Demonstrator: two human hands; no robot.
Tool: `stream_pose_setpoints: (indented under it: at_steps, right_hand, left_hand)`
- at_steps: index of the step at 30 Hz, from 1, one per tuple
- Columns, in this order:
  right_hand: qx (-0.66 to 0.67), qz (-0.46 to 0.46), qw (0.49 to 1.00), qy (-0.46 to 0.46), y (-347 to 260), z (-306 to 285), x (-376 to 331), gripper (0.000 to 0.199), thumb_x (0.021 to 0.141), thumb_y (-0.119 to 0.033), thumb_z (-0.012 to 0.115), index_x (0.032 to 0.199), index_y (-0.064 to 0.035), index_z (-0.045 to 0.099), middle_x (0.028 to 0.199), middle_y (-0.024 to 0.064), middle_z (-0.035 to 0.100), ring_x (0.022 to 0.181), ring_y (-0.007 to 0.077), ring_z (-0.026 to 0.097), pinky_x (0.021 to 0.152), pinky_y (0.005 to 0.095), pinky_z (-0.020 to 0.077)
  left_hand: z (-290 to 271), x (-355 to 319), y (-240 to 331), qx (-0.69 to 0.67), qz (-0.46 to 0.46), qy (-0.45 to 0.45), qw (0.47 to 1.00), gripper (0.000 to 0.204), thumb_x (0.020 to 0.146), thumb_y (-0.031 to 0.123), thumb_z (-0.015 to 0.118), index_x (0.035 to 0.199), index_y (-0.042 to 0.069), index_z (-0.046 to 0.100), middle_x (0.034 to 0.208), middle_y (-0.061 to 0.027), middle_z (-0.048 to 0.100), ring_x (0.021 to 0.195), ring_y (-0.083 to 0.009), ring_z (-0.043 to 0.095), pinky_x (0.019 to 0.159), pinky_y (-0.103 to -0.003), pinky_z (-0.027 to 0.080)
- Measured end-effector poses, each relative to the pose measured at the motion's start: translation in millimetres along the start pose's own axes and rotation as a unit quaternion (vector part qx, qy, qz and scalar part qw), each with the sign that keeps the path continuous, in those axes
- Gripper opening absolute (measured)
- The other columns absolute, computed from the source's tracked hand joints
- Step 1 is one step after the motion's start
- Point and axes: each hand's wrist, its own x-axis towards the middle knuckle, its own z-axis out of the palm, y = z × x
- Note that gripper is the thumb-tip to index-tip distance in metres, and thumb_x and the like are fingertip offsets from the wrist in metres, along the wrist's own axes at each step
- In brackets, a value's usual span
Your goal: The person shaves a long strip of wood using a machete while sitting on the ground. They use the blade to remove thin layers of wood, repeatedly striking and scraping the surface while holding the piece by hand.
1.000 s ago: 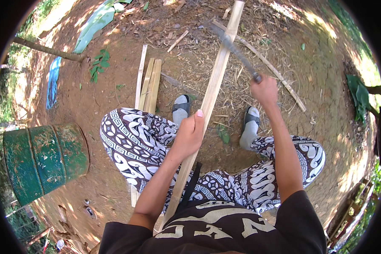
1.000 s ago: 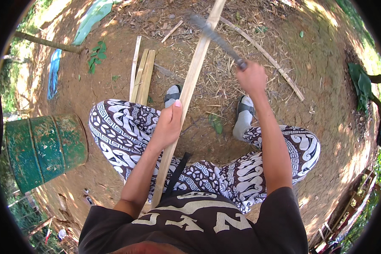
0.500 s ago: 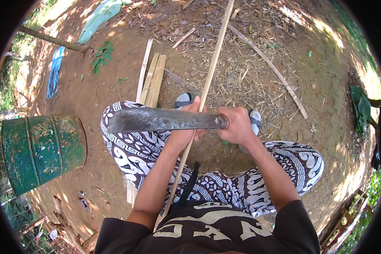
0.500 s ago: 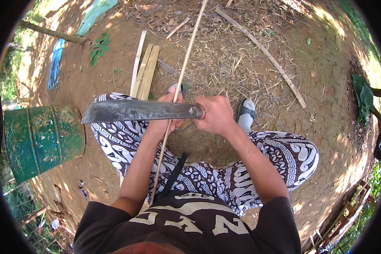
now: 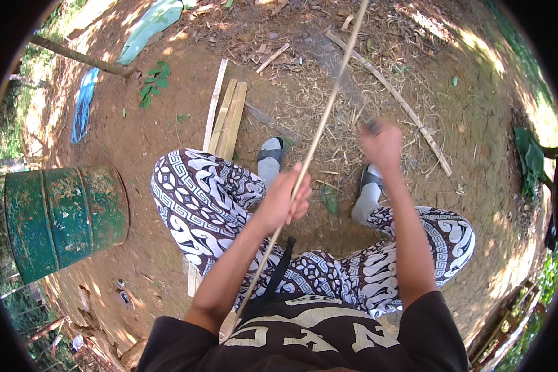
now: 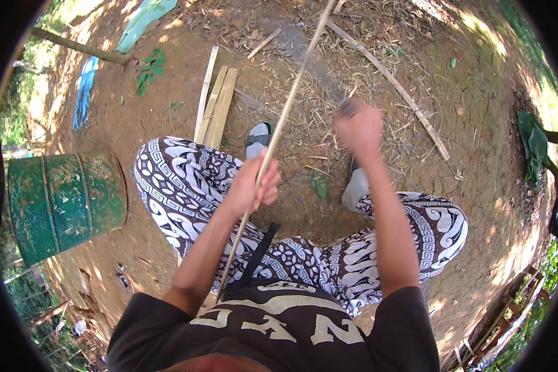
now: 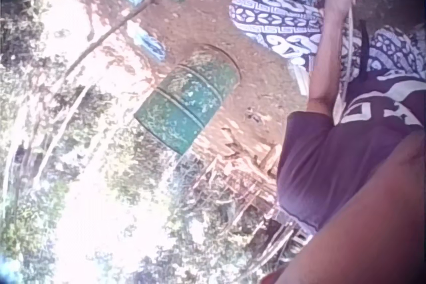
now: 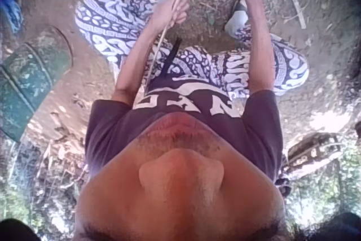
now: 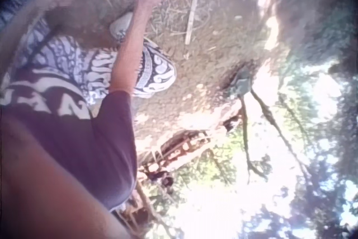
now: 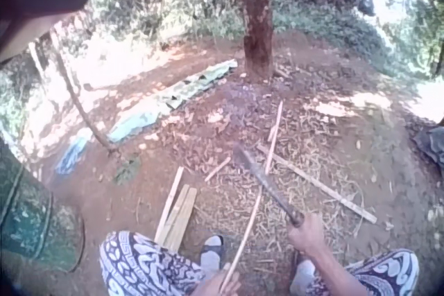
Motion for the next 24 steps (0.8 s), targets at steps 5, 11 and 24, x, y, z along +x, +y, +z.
stream_pose_setpoints:
  at_steps: [5, 11, 24]
  right_hand:
    - [-0.011, 0.185, 0.977, 0.100, 48.1, -47.7, 57.9, 0.033, 0.079, -0.028, 0.059, 0.070, 0.0039, 0.064, 0.067, 0.0241, 0.064, 0.065, 0.0394, 0.064, 0.067, 0.0490, 0.0497]
    - [0.100, 0.019, 0.992, -0.076, -58.0, -60.9, -1.5, 0.018, 0.075, -0.018, 0.064, 0.072, -0.0003, 0.062, 0.057, 0.0169, 0.059, 0.052, 0.0259, 0.060, 0.056, 0.0410, 0.0484]
    - [0.118, -0.162, 0.952, -0.231, -103.4, -21.2, -84.2, 0.017, 0.062, -0.016, 0.068, 0.072, -0.0054, 0.058, 0.063, 0.0131, 0.063, 0.059, 0.0363, 0.064, 0.058, 0.0460, 0.0519]
  left_hand:
    - [6.2, 3.3, 6.8, -0.042, -0.033, -0.066, 0.996, 0.055, 0.109, 0.045, 0.027, 0.066, 0.012, 0.039, 0.046, 0.0038, 0.030, 0.032, -0.0080, 0.024, 0.035, -0.023, 0.022]
    - [8.0, 17.0, 15.7, 0.027, 0.046, 0.045, 0.998, 0.051, 0.109, 0.042, 0.028, 0.072, 0.011, 0.040, 0.050, 0.0028, 0.031, 0.034, -0.0084, 0.027, 0.035, -0.024, 0.027]
    - [-6.5, 18.2, 17.3, 0.072, 0.115, 0.086, 0.987, 0.053, 0.107, 0.050, 0.032, 0.072, 0.012, 0.044, 0.057, 0.0056, 0.037, 0.040, -0.0043, 0.035, 0.033, -0.021, 0.028]
